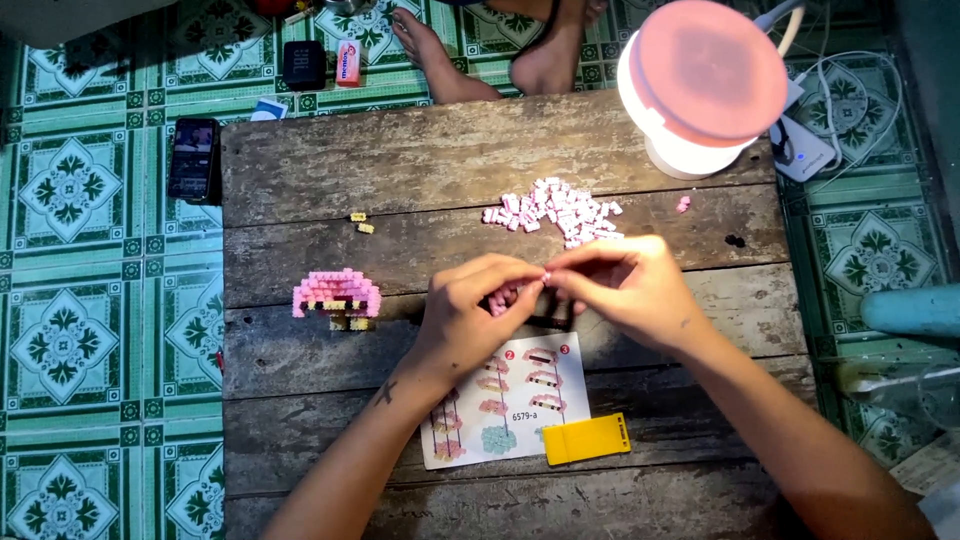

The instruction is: Assembling a small toy structure using micro-sized plastic building blocks on a wooden table.

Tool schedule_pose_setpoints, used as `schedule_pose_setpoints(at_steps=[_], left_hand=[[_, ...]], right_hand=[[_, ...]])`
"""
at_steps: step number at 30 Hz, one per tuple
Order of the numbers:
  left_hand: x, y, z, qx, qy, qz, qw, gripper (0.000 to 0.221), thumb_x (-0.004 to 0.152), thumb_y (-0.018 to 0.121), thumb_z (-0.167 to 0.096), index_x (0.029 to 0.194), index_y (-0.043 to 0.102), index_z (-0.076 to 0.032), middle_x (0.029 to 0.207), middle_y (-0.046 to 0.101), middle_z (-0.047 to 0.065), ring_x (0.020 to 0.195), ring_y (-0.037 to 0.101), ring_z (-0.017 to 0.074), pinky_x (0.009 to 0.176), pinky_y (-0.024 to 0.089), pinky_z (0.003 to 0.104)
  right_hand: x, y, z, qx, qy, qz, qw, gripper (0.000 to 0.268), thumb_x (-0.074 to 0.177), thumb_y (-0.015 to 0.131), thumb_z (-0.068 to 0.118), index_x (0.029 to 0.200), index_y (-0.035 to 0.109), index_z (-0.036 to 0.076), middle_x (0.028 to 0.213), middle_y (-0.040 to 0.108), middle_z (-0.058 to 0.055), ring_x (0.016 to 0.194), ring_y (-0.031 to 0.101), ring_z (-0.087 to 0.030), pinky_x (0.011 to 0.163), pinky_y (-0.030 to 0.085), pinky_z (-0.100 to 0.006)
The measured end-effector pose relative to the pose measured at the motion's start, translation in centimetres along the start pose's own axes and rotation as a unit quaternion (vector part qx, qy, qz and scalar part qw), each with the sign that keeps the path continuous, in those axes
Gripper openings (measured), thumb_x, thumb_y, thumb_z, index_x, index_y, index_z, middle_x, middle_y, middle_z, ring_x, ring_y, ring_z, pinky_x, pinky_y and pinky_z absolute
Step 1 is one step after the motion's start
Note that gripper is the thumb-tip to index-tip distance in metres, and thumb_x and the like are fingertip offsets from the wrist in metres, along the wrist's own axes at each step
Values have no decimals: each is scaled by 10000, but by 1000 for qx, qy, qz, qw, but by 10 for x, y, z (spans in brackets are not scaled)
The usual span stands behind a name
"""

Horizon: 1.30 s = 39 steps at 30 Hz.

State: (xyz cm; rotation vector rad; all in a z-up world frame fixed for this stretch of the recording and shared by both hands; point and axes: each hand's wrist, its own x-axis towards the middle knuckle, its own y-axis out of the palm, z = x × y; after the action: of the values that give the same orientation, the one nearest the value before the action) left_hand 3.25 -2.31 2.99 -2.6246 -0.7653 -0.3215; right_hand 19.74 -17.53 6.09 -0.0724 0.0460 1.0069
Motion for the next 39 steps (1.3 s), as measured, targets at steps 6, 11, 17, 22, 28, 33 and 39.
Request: schedule_pose_setpoints(at_steps=[6, 11, 17, 22, 28, 33, 39], left_hand=[[8, -10, -6, 32, -74, -33, 996, 150, 933, 870, -113, 1071, 870, -172, 939, 873, 50, 880, 855, 304, 764, 655, 381], [7, -9, -5, 11, -125, -38, 991, 148, 919, 862, -117, 1053, 873, -180, 925, 882, 56, 860, 855, 262, 758, 643, 370], [12, -12, -15, -9, -148, -40, 988, 103, 917, 896, -160, 1018, 893, -179, 867, 877, 95, 813, 832, 223, 749, 648, 364], [6, -4, -7, 23, -47, -53, 997, 49, 932, 884, -191, 904, 857, -160, 892, 879, -39, 828, 797, 95, 821, 599, 255], [0, 5, 8, 16, -123, -59, 991, 62, 858, 936, -250, 864, 915, -193, 821, 929, -66, 767, 824, 67, 786, 624, 240], [1, 9, 17, 8, -64, -80, 995, 52, 854, 956, -166, 838, 908, -177, 745, 853, -88, 567, 583, 49, 541, 483, 219], [-3, 14, 38, -59, -96, -62, 992, 119, 830, 984, -123, 945, 957, -112, 878, 962, -11, 765, 826, 33, 676, 664, 189]], right_hand=[[38, -4, -24, -443, -284, -9, 850, 126, 1031, 826, 53, 1121, 842, 140, 1121, 810, -42, 890, 787, -276, 738, 657, -369], [45, 5, -26, -589, -281, -11, 757, 40, 1076, 785, 199, 1095, 820, 207, 1090, 778, 19, 938, 799, -224, 737, 668, -363], [37, 1, -34, -527, -283, 7, 801, 118, 1010, 782, 200, 1114, 774, 144, 1111, 777, -100, 875, 807, -371, 686, 657, -472], [19, -10, -13, -302, -300, 73, 902, 224, 1012, 812, 93, 1230, 797, 144, 883, 671, 0, 572, 652, -93, 594, 556, -267], [-2, -6, -6, -143, -158, 24, 977, 57, 964, 822, 62, 970, 879, 59, 953, 864, -60, 852, 813, -129, 785, 657, -258], [-4, -4, -15, 44, 24, 13, 999, 127, 908, 920, -5, 1026, 907, -52, 942, 920, -147, 854, 904, -186, 847, 740, -262], [-3, -1, -16, 47, 49, -12, 998, 190, 897, 937, 61, 1060, 949, -36, 978, 958, -160, 863, 901, -173, 839, 752, -271]])
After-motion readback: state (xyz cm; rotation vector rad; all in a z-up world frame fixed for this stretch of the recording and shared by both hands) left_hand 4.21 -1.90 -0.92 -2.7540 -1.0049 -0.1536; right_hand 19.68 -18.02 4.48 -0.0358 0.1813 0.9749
